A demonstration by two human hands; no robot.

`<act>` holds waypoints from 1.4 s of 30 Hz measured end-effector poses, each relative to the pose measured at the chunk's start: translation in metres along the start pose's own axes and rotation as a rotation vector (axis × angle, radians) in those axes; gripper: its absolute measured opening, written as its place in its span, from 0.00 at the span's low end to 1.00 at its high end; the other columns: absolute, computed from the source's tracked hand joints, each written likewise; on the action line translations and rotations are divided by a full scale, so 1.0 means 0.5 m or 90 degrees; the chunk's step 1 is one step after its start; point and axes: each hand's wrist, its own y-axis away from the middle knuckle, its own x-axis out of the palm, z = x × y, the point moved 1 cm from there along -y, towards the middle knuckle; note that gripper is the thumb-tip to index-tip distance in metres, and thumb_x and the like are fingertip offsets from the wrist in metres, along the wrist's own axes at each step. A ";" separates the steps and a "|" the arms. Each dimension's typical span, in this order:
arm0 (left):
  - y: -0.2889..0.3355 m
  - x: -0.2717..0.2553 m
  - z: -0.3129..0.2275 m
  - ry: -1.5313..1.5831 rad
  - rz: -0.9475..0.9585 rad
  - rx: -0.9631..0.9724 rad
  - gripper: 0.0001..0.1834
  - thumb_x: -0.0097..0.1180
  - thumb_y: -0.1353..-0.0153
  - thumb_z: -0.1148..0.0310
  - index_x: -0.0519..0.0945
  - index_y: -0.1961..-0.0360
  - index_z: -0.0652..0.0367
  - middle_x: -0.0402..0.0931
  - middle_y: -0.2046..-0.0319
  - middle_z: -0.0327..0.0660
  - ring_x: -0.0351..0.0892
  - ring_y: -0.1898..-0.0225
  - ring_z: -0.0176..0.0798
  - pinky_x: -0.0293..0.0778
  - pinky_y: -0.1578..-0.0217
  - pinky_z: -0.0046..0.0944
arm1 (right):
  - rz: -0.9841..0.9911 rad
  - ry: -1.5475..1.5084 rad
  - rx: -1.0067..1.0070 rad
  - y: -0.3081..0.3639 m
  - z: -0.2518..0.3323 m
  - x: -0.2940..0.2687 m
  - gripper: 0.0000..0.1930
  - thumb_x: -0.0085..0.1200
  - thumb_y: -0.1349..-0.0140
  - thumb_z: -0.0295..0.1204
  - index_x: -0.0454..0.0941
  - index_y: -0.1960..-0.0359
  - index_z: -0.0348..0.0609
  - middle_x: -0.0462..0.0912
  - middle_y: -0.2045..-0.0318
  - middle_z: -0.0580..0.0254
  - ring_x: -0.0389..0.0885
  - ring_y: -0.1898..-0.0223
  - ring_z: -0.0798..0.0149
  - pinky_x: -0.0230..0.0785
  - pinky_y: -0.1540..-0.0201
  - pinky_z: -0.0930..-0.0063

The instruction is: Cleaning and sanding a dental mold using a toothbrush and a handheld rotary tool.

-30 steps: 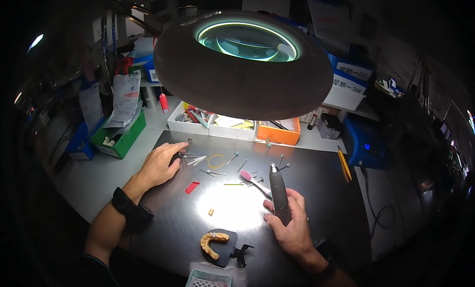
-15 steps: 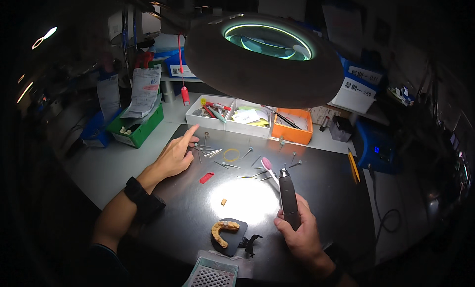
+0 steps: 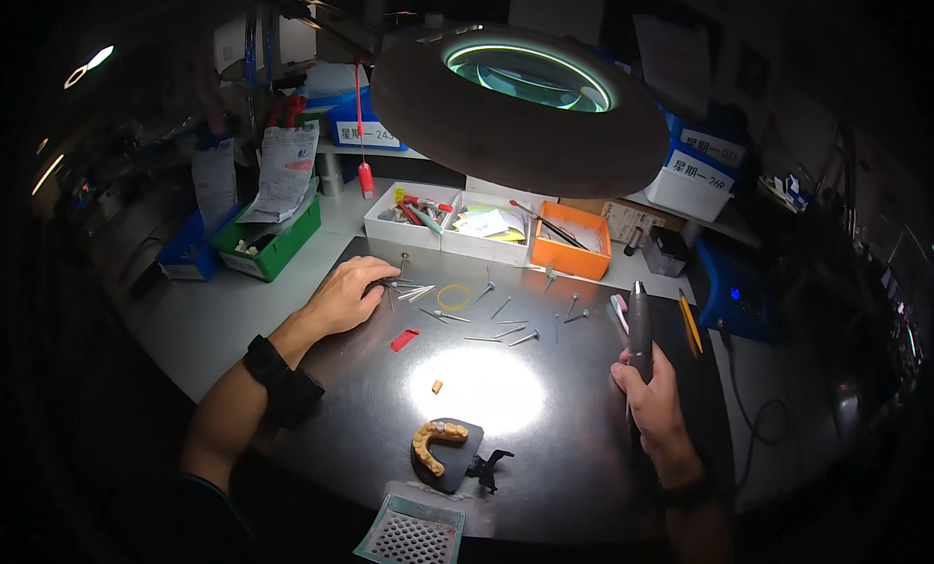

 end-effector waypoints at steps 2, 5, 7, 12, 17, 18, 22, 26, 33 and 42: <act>-0.005 0.007 0.005 0.009 0.014 -0.015 0.15 0.52 0.46 0.78 0.81 0.56 0.66 0.78 0.55 0.50 0.75 0.51 0.52 0.69 0.47 0.44 | -0.031 0.017 0.009 0.010 0.019 0.014 0.07 0.51 0.43 0.21 0.70 0.63 0.40 0.70 0.69 0.69 0.68 0.69 0.77 0.62 0.65 0.82; -0.006 0.000 -0.015 0.007 0.029 -0.004 0.14 0.54 0.45 0.75 0.82 0.57 0.64 0.77 0.54 0.50 0.75 0.51 0.52 0.70 0.48 0.44 | -0.045 0.061 -0.015 0.026 0.008 0.007 0.11 0.53 0.44 0.21 0.71 0.58 0.37 0.70 0.64 0.65 0.70 0.64 0.74 0.65 0.60 0.81; 0.000 -0.006 -0.022 0.015 0.025 -0.041 0.13 0.55 0.44 0.73 0.82 0.58 0.63 0.77 0.54 0.49 0.74 0.51 0.51 0.70 0.48 0.44 | -0.025 0.088 -0.046 0.026 0.013 0.011 0.14 0.54 0.44 0.22 0.71 0.55 0.35 0.70 0.61 0.63 0.71 0.62 0.72 0.66 0.56 0.79; -0.010 0.004 -0.060 0.038 -0.058 -0.090 0.13 0.58 0.45 0.72 0.83 0.57 0.61 0.76 0.52 0.48 0.74 0.51 0.50 0.69 0.47 0.44 | 0.068 0.258 -0.064 0.031 0.018 -0.002 0.23 0.57 0.46 0.24 0.70 0.47 0.32 0.71 0.58 0.59 0.73 0.58 0.67 0.65 0.48 0.72; -0.025 0.023 -0.092 0.055 -0.002 0.073 0.12 0.59 0.42 0.67 0.85 0.58 0.56 0.75 0.52 0.45 0.71 0.49 0.46 0.67 0.48 0.44 | 0.036 0.262 -0.083 0.026 0.030 0.010 0.21 0.56 0.47 0.22 0.72 0.50 0.30 0.73 0.58 0.59 0.73 0.60 0.69 0.66 0.51 0.74; -0.024 0.023 -0.094 0.050 0.033 0.098 0.12 0.59 0.41 0.66 0.85 0.58 0.56 0.75 0.53 0.44 0.71 0.49 0.45 0.66 0.49 0.44 | 0.023 0.240 -0.078 0.025 0.035 0.024 0.19 0.56 0.47 0.22 0.73 0.52 0.30 0.73 0.57 0.58 0.73 0.59 0.70 0.67 0.52 0.75; -0.037 0.045 -0.074 0.067 0.082 0.072 0.10 0.61 0.43 0.64 0.87 0.63 0.53 0.77 0.57 0.41 0.71 0.50 0.43 0.64 0.49 0.44 | 0.040 0.311 -0.160 0.030 0.027 0.025 0.13 0.58 0.45 0.23 0.73 0.58 0.32 0.77 0.66 0.60 0.77 0.66 0.70 0.70 0.61 0.77; -0.027 0.051 -0.082 0.058 0.054 0.097 0.08 0.64 0.47 0.65 0.86 0.67 0.55 0.78 0.59 0.41 0.74 0.53 0.42 0.67 0.51 0.44 | 0.094 0.450 -0.067 0.040 0.090 0.072 0.13 0.63 0.45 0.30 0.76 0.61 0.38 0.81 0.72 0.58 0.83 0.70 0.66 0.72 0.68 0.74; 0.005 0.021 -0.146 0.773 0.088 -0.225 0.10 0.61 0.43 0.80 0.76 0.60 0.64 0.78 0.69 0.40 0.77 0.67 0.27 0.73 0.65 0.25 | 0.124 0.607 -0.364 -0.004 0.088 0.159 0.20 0.67 0.49 0.38 0.79 0.57 0.42 0.83 0.70 0.53 0.82 0.67 0.49 0.73 0.64 0.61; 0.022 0.023 -0.199 0.994 0.117 -0.313 0.09 0.47 0.31 0.72 0.70 0.51 0.60 0.78 0.55 0.53 0.80 0.49 0.46 0.80 0.53 0.36 | 0.087 0.584 -0.388 0.034 0.027 0.182 0.20 0.69 0.53 0.32 0.80 0.57 0.43 0.82 0.72 0.56 0.82 0.74 0.55 0.72 0.72 0.68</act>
